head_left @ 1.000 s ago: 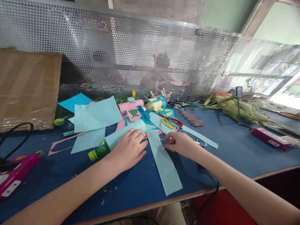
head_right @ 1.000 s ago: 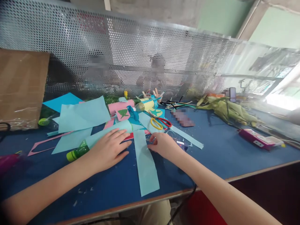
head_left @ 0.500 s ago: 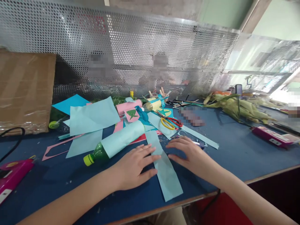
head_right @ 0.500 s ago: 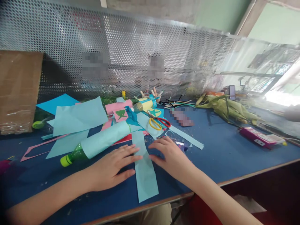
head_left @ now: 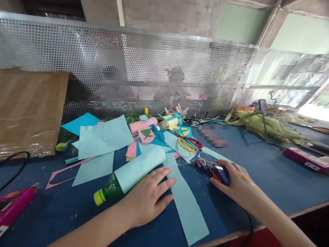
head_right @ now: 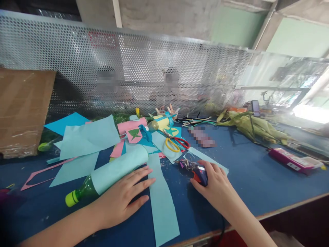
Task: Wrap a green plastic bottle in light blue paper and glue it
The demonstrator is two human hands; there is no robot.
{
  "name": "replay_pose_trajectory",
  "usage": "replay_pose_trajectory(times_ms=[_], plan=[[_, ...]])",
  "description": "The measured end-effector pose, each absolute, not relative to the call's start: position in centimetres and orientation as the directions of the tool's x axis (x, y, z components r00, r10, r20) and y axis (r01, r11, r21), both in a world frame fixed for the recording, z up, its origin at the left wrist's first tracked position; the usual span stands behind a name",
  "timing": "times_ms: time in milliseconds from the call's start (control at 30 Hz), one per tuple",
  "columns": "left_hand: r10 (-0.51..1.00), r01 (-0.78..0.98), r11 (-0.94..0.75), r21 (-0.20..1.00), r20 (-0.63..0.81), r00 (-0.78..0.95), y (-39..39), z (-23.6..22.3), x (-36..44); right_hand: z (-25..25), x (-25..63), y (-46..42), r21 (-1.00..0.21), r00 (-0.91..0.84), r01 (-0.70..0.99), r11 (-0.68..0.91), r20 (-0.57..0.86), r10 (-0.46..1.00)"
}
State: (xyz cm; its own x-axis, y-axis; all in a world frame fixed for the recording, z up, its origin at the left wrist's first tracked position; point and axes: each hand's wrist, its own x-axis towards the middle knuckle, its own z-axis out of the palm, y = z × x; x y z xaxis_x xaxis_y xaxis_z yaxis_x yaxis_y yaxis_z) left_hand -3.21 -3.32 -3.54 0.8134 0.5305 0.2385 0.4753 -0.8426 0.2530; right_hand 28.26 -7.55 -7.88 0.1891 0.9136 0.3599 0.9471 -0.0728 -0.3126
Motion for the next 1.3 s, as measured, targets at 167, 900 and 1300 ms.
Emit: replay_pose_trajectory(times_ms=[167, 900, 1300], plan=[[0.576, 0.568, -0.814, 0.119, 0.283, 0.767, -2.7, -3.3, -3.3, -7.8, 29.2, -6.7, -0.338, 0.233, 0.935, -0.11, 0.348, 0.908], [0.543, 0.517, -0.839, 0.17, 0.182, 0.82, -3.1, -3.9, -3.4, -4.3, 25.2, -7.9, -0.366, -0.115, 0.901, 0.233, 0.315, 0.942], [0.544, 0.511, -0.838, 0.191, 0.207, 0.813, -2.9, -4.3, -3.3, -3.7, 19.4, -9.2, -0.405, -0.36, 0.85, 0.337, 0.02, 0.933]])
